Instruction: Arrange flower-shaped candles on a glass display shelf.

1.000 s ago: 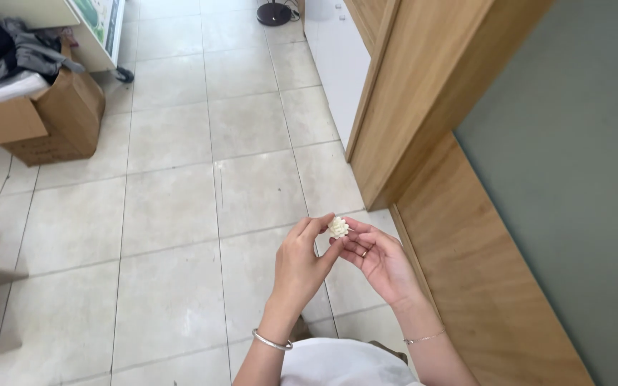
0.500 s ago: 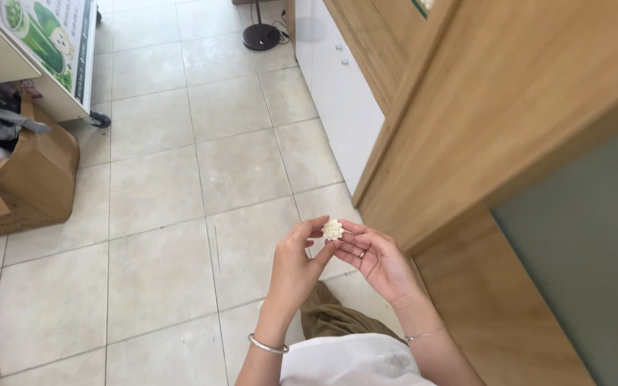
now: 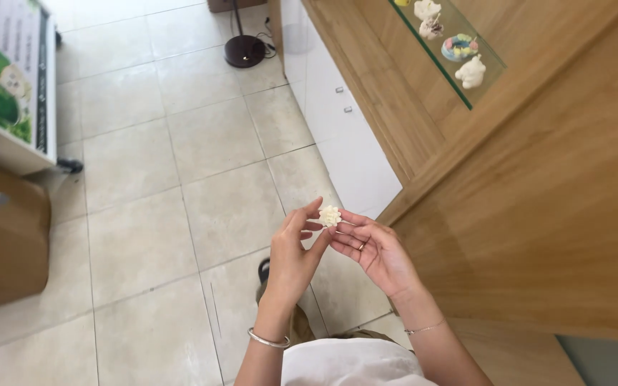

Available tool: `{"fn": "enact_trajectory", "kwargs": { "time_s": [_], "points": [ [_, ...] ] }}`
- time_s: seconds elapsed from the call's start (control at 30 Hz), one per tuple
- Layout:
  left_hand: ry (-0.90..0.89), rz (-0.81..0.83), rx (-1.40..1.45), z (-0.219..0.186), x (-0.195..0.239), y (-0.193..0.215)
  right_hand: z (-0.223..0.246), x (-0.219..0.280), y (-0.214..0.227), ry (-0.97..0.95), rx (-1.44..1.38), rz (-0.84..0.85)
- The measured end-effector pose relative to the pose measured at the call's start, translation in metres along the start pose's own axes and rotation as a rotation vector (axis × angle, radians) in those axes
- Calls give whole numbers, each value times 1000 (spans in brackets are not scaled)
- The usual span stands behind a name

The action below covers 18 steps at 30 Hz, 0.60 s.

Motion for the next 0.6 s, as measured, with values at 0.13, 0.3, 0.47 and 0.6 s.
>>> {"fn": "enact_trajectory", "kwargs": {
  "time_s": [0.13,0.3,0.47,0.6],
  "points": [
    [-95,64,11,14,-100,-1,8,-79,-11,61,-27,-49],
    [-144,243,-12,7,-227,11,21,-177,-38,158,-46,-137],
    [-81,442,110,4,-347,13,33,-265,-64,226,-69,-181],
    [121,653,420,23,-412,-17,33,-302,-53,218,-79,-278]
  ]
}}
Point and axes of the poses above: each hand's wrist, its own x-axis away from the middle knuckle, its own y-axis out of the back of the hand, z = x × y, the point moved 4 cm from there along -x, towards the middle knuckle, and after that the axes turned 11 degrees about y, right-handed, at the moved point
